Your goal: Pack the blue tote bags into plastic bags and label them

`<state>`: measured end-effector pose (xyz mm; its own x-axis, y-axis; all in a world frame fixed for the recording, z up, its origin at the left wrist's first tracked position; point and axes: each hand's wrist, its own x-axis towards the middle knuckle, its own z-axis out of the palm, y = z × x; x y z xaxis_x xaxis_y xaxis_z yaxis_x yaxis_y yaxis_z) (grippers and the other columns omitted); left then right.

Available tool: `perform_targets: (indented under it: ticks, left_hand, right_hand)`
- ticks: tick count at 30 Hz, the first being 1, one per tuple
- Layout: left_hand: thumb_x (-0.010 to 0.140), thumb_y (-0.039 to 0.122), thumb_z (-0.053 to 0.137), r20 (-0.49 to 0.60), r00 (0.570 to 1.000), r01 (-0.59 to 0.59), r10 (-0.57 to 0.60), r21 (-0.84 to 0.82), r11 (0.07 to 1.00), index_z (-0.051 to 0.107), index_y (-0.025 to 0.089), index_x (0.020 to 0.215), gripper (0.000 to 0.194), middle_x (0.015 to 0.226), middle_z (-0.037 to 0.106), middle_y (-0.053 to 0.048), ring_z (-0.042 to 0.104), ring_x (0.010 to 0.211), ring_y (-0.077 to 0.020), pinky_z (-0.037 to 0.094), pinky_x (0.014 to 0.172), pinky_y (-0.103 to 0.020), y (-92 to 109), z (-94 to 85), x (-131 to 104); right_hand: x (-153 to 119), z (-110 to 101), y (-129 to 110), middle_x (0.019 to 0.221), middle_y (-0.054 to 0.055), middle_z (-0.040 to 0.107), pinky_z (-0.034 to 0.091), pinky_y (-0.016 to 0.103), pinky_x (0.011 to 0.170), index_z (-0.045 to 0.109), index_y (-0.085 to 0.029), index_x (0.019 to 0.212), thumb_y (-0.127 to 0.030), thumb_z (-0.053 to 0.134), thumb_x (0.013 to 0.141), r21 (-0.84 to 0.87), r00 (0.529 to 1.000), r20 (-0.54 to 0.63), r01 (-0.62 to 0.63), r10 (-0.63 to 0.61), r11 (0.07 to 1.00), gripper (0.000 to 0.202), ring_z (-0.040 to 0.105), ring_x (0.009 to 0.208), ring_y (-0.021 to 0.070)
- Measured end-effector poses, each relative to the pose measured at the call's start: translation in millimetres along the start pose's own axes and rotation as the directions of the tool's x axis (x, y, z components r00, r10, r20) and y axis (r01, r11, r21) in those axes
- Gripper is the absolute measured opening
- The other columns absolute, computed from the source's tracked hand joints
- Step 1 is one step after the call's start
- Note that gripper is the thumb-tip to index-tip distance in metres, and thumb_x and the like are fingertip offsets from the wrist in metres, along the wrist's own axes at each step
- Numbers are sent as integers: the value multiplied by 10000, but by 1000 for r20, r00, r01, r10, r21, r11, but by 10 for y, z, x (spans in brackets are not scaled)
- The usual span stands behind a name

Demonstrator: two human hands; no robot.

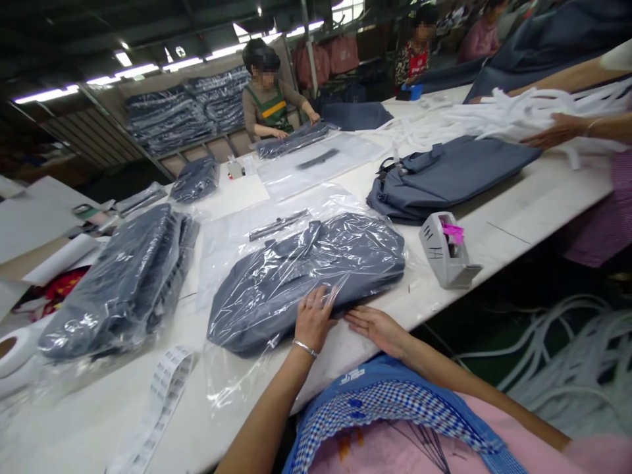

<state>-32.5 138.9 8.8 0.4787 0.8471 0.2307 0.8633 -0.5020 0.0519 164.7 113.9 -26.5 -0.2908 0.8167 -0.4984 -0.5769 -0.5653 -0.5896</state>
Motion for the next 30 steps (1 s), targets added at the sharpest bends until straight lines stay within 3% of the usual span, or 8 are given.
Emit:
perform_targets:
  ticks: [4, 7, 9, 11, 13, 16, 23, 30]
  left_hand:
    - [828, 246, 672, 92, 996, 4, -6, 21, 1000, 386, 280, 1452, 687, 1445, 490, -117, 459, 1322, -299, 402, 1076, -480, -2, 13, 154]
    - [874, 142, 558, 148, 989, -15, 16, -8, 1000, 436, 218, 1423, 567, 1412, 535, -110, 505, 1292, -243, 423, 1078, -395, -71, -69, 258]
    - [868, 111, 539, 159, 987, -17, 20, -23, 1000, 420, 201, 1432, 583, 1399, 554, -98, 540, 1259, -210, 460, 1039, -329, -151, -165, 338]
    - [863, 128, 554, 152, 988, 1, 3, -20, 1000, 386, 217, 1453, 620, 1397, 558, -90, 582, 1211, -208, 499, 983, -310, -230, -281, 425]
    - [869, 166, 563, 165, 986, 35, -33, -10, 999, 365, 248, 1466, 634, 1381, 573, -86, 620, 1157, -224, 523, 935, -327, -280, -402, 512]
    - [887, 217, 555, 215, 970, 107, -109, 21, 994, 369, 279, 1465, 611, 1303, 634, -85, 656, 1089, -248, 531, 888, -352, -302, -572, 624]
    - [890, 278, 552, 186, 970, 162, -156, -13, 987, 485, 294, 1391, 506, 1196, 697, -63, 675, 1028, -266, 519, 857, -366, -406, -854, 834]
    - [881, 308, 554, 119, 980, 167, -160, -53, 985, 548, 304, 1323, 443, 1141, 720, -42, 687, 989, -279, 527, 797, -360, -496, -956, 937]
  right_hand:
    - [16, 117, 39, 1199, 36, 645, 446, 373, 1044, 634, -223, 970, -127, 754, 622, 37, 997, 31, 69, -70, 997, 380, 550, 1224, 227]
    - [-6, 202, -4, 1303, 37, 591, 476, 367, 1002, 617, -253, 1075, -125, 740, 645, 50, 976, 129, 170, -175, 984, 465, 529, 1252, 229]
    - [6, 217, -61, 1320, 55, 584, 512, 358, 938, 606, -252, 1140, -165, 737, 681, -38, 948, 170, 280, -270, 959, 485, 569, 1202, 232]
    - [70, 183, -122, 1227, 66, 641, 546, 318, 836, 623, -232, 1129, -227, 739, 711, -217, 929, 117, 369, -351, 904, 435, 644, 1053, 208]
    - [179, 108, -172, 1029, 55, 702, 559, 272, 684, 649, -202, 1023, -289, 746, 726, -344, 922, -10, 360, -387, 867, 324, 681, 840, 175]
    - [350, -4, -218, 812, 36, 690, 545, 248, 536, 623, -173, 897, -339, 762, 736, -323, 923, -154, 289, -352, 901, 269, 671, 657, 161]
    - [631, 121, -295, 1033, 107, 693, 601, 322, 809, 616, -147, 1029, -304, 729, 800, -161, 939, -121, 301, -321, 940, 300, 703, 894, 197]
    - [1228, 346, -406, 859, 37, 688, 571, 296, 545, 483, -189, 1270, -270, 707, 826, -278, 920, -234, 248, -316, 928, 504, 628, 539, 136]
